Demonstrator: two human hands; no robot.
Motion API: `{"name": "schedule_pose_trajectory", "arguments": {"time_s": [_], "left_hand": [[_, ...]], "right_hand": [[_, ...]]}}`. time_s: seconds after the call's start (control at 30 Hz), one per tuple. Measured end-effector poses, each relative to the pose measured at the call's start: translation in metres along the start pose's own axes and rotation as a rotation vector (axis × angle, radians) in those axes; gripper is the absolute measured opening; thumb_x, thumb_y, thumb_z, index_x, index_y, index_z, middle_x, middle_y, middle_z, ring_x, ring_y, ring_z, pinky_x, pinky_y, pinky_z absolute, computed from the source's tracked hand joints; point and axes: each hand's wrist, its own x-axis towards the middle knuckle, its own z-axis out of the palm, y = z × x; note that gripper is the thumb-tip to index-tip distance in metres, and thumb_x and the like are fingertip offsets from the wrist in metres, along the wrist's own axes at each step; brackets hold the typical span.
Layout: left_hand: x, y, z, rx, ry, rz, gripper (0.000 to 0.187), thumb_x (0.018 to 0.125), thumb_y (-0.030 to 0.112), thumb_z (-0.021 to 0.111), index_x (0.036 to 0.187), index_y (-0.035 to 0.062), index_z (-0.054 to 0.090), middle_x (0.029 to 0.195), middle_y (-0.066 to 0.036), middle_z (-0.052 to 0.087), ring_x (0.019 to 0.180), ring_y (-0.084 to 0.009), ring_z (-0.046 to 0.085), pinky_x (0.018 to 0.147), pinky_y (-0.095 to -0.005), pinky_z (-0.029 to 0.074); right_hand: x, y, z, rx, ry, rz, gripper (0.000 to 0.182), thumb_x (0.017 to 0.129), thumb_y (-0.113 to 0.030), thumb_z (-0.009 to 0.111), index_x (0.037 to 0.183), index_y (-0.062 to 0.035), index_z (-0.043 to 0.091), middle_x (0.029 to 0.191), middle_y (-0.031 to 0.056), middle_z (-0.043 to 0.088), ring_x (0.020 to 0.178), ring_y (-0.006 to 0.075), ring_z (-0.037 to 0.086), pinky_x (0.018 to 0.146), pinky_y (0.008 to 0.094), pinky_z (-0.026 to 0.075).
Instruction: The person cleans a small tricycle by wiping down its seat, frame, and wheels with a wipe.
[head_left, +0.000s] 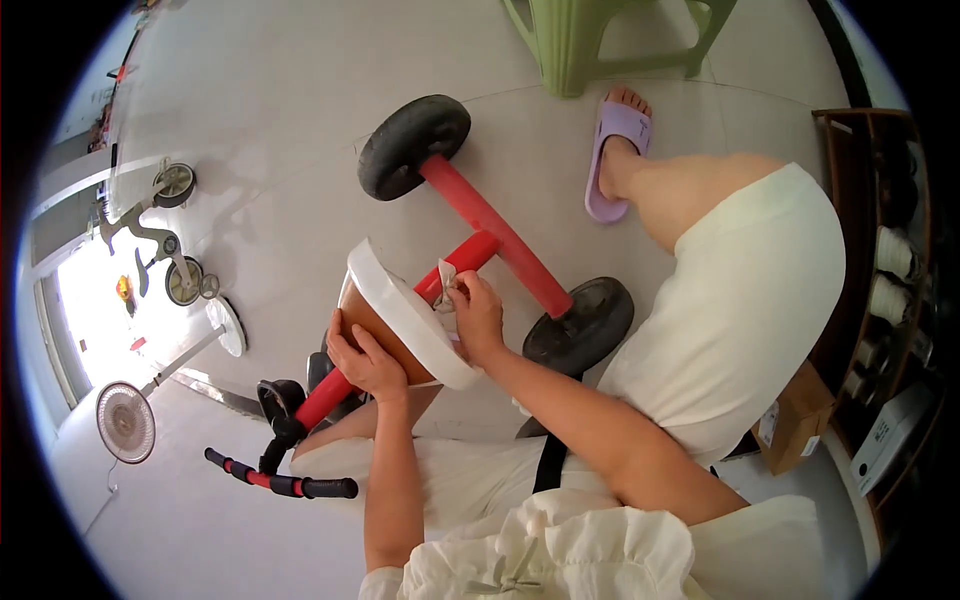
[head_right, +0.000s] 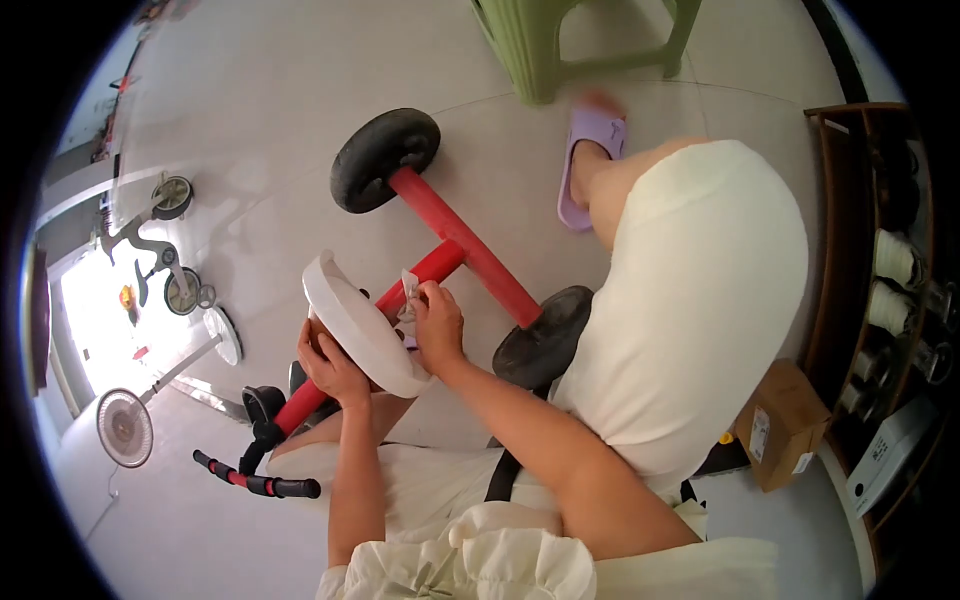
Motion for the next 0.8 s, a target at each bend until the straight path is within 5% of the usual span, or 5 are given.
{"name": "schedule_pose_trajectory", "arguments": {"time_s": [0.2,0.37,0.57,0.67,0.8], "left_hand": [[0.000,-0.004,0.001,-0.005,-0.007,-0.014,0.037,0.097,0.017,0.049,0.127,-0.0034,0.055,0.125,-0.021,0.059,0.118,-0.0379,0.052,0.103,-0.0455,0.039],[-0.001,-0.006,0.002,-0.020,-0.006,-0.037,0.037,0.097,0.017,0.049,0.127,-0.0033,0.055,0.126,-0.021,0.059,0.119,-0.0380,0.052,0.103,-0.0460,0.039],[0.000,-0.005,0.002,-0.065,-0.003,-0.043,0.037,0.097,0.018,0.049,0.127,-0.0029,0.056,0.127,-0.020,0.059,0.119,-0.0373,0.051,0.104,-0.0456,0.038],[-0.001,-0.007,0.002,-0.052,-0.008,-0.042,0.037,0.097,0.018,0.049,0.127,-0.0026,0.056,0.126,-0.020,0.059,0.119,-0.0373,0.052,0.103,-0.0456,0.038],[0.000,-0.008,0.003,-0.039,-0.001,-0.050,0.037,0.097,0.018,0.049,0.127,-0.0025,0.056,0.126,-0.020,0.059,0.119,-0.0373,0.052,0.103,-0.0455,0.039]], "right_hand": [[0.003,-0.007,0.000,0.344,-0.149,0.204,0.013,0.081,-0.004,0.069,0.094,-0.0033,0.070,0.080,0.0131,0.068,0.071,0.0282,0.066,0.070,0.0349,0.053],[0.021,-0.027,-0.009,0.057,-0.302,-0.429,0.016,0.080,-0.002,0.066,0.095,-0.0025,0.071,0.091,0.0096,0.067,0.082,0.0267,0.066,0.074,0.0328,0.053],[0.039,-0.016,0.001,-0.006,-0.467,-0.486,0.010,0.082,-0.001,0.062,0.090,-0.0025,0.069,0.098,0.0074,0.065,0.089,0.0263,0.064,0.078,0.0322,0.053],[0.044,-0.010,-0.005,0.103,-0.700,-0.299,0.011,0.083,-0.001,0.060,0.091,-0.0024,0.068,0.101,0.0074,0.064,0.092,0.0258,0.063,0.081,0.0310,0.052],[0.037,-0.019,-0.010,0.110,-0.687,-0.157,0.015,0.084,-0.001,0.059,0.096,-0.0038,0.067,0.102,0.0073,0.064,0.091,0.0254,0.063,0.082,0.0316,0.051]]}}
